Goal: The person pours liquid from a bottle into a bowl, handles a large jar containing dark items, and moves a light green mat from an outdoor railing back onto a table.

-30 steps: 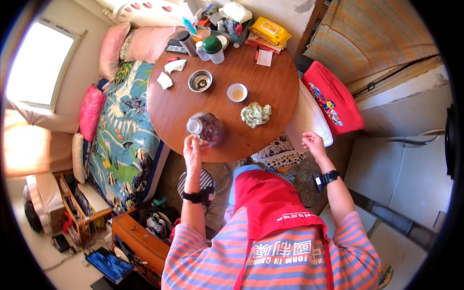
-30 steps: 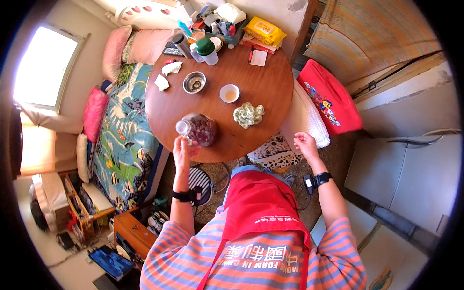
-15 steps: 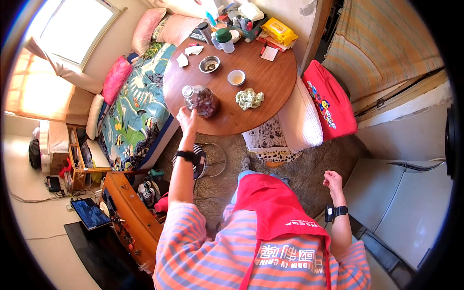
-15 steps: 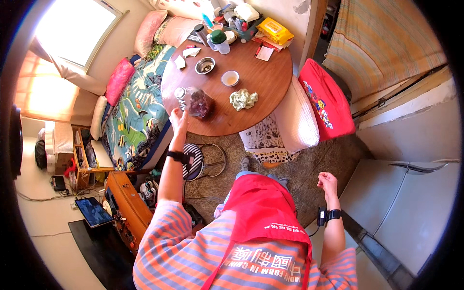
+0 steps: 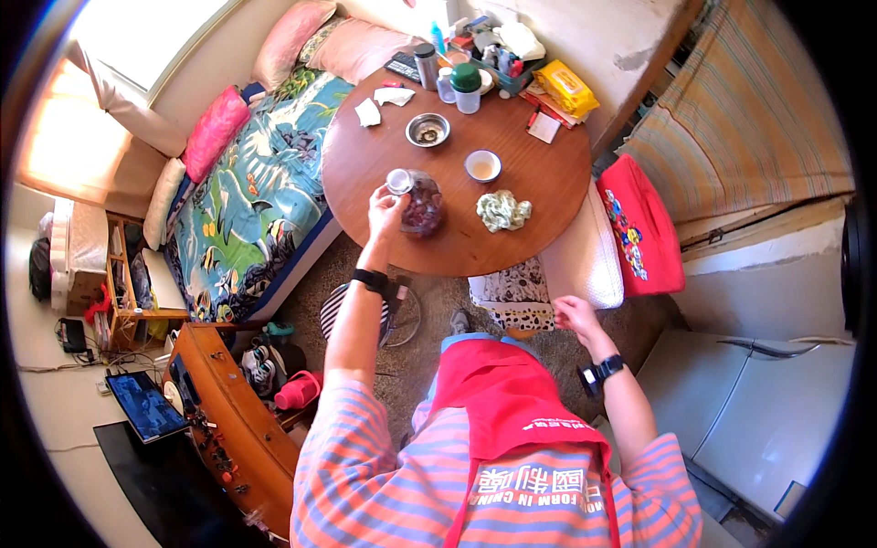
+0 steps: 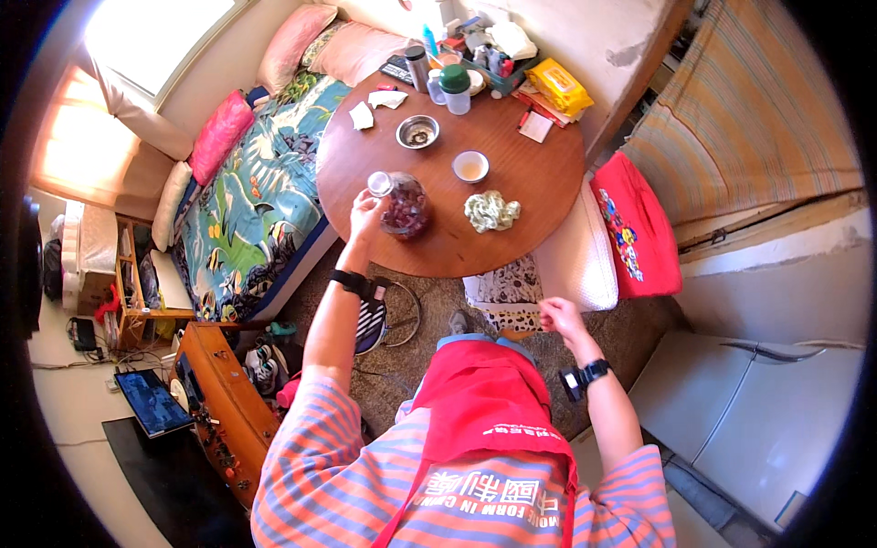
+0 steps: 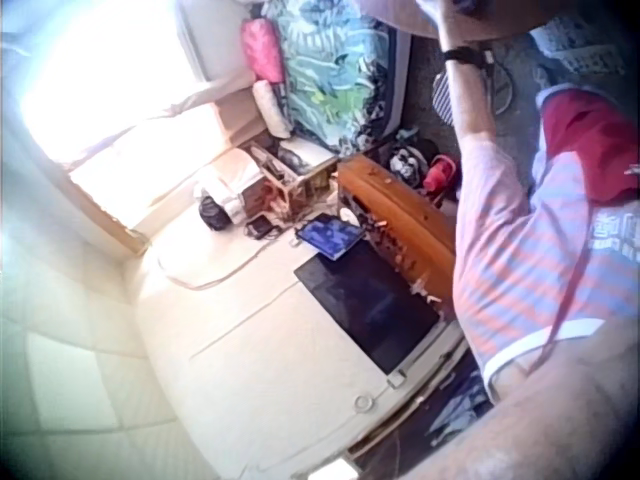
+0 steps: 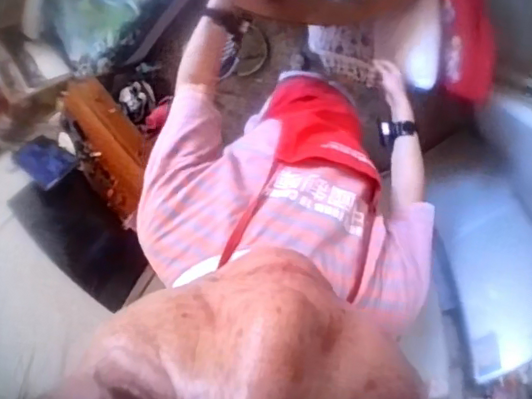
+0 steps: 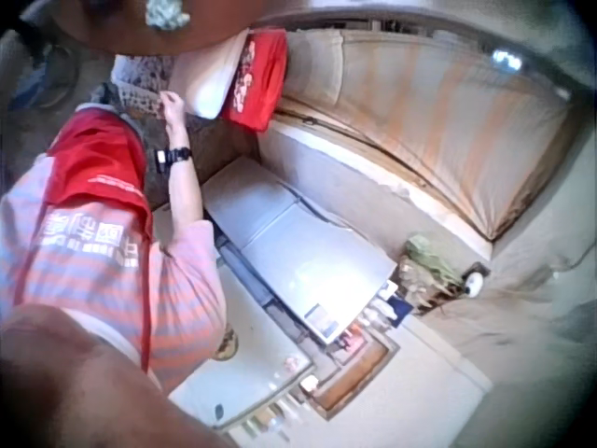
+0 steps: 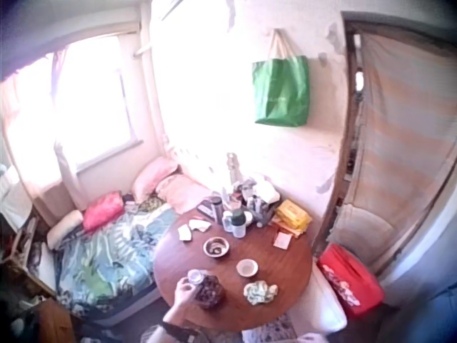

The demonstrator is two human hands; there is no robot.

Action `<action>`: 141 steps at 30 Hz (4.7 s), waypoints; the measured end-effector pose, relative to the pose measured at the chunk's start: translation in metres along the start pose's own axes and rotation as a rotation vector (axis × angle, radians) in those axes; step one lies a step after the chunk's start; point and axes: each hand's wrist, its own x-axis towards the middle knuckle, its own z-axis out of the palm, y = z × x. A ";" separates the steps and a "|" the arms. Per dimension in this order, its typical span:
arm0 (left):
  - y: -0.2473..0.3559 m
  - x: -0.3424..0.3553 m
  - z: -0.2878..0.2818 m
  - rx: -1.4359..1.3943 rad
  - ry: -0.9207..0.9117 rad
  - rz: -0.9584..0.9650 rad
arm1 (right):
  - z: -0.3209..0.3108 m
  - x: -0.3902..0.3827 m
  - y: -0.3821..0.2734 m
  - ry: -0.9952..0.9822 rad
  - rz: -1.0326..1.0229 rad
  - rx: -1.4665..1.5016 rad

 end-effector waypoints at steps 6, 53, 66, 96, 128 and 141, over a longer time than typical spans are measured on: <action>-0.008 0.013 -0.008 -0.513 -0.015 0.017 | 0.172 0.094 -0.080 -0.387 0.055 0.072; 0.076 0.019 -0.056 -0.200 -0.122 0.159 | 0.273 0.107 -0.194 -0.423 0.072 0.547; 0.026 0.036 -0.012 -0.184 0.007 0.085 | 0.069 0.038 -0.081 -0.071 -0.111 0.700; 0.020 -0.345 0.260 0.042 -0.167 -0.074 | -0.421 -0.096 -0.073 0.096 -0.337 0.496; 0.174 -0.441 0.545 -0.072 0.078 -0.541 | -0.554 0.095 -0.304 -0.414 -0.192 0.041; 0.160 -0.568 0.620 -0.233 0.393 -0.838 | -0.404 0.182 -0.310 -0.862 -0.054 -0.328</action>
